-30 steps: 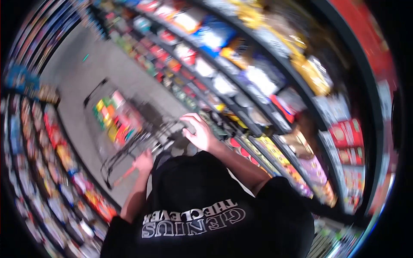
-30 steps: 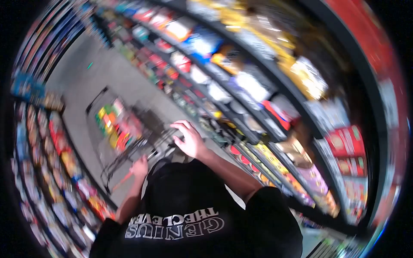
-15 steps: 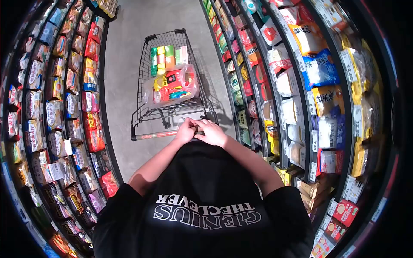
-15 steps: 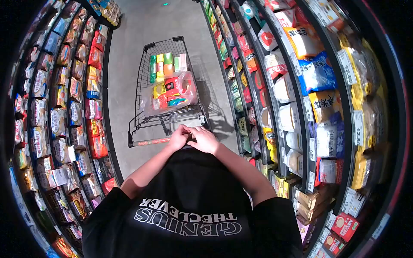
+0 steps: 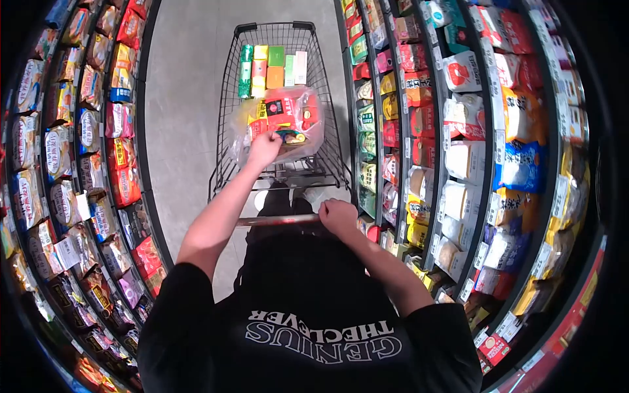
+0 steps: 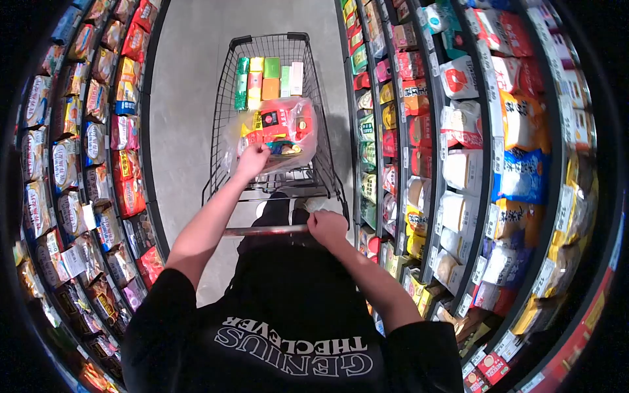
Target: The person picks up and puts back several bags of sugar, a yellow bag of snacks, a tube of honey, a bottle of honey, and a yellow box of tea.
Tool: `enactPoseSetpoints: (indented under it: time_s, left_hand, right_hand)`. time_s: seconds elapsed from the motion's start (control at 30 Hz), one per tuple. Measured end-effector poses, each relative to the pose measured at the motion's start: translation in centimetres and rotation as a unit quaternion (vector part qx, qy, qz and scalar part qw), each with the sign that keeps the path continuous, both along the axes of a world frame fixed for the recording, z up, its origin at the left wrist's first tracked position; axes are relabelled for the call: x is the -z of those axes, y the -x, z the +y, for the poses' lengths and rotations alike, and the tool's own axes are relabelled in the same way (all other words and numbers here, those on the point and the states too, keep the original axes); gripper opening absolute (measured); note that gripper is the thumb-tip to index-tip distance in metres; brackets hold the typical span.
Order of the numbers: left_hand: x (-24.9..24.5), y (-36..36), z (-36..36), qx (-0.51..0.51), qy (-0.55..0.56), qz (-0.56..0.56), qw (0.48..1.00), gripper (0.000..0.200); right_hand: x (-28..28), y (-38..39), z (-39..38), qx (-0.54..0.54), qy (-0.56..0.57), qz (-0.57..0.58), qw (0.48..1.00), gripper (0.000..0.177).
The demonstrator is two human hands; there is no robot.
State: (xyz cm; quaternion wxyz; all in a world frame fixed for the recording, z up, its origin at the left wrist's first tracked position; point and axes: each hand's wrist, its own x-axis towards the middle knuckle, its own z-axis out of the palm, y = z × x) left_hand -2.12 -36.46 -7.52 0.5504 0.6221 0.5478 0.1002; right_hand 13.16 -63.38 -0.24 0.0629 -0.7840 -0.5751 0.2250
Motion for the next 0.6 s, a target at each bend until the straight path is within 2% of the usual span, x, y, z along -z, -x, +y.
enactPoseSetpoints:
  time_s: [0.07,0.1,0.17,0.27,0.3,0.43,0.53,0.6]
  left_hand:
    - [4.3,-1.1,2.1,0.099,0.009,0.165,0.981,0.036]
    - [6.0,-1.4,2.9,0.097,0.015,0.165,0.981,0.036]
    - [9.3,-2.1,4.3,0.181,0.079,0.291,0.936,0.041]
    - [16.3,-1.0,5.3,0.149,0.047,0.352,0.923,0.041]
    - [14.8,-1.0,5.8,0.135,0.061,0.348,0.926,0.041]
    - [17.5,-0.9,6.7,0.154,0.066,0.370,0.914,0.044]
    - [18.7,-1.0,6.6,0.118,0.080,0.387,0.911,0.050]
    - [19.5,-0.9,6.5,0.139,0.049,0.407,0.902,0.056]
  right_hand:
    - [0.5,0.0,0.0,-0.001,-0.026,-0.009,1.000,0.026]
    - [0.7,0.0,-0.2,-0.004,-0.021,-0.009,1.000,0.026]
    - [1.4,-0.1,-0.3,0.004,-0.040,0.003,0.999,0.025]
    - [1.3,0.0,-0.3,-0.001,-0.030,-0.013,0.999,0.024]
    - [1.5,-0.1,-0.4,-0.005,-0.034,-0.008,0.999,0.021]
    - [1.3,-0.1,-0.1,0.021,-0.054,-0.008,0.998,0.020]
    - [1.2,-0.1,0.1,0.022,-0.066,-0.003,0.998,0.022]
    - [1.3,-0.3,0.1,0.018,-0.071,-0.003,0.997,0.023]
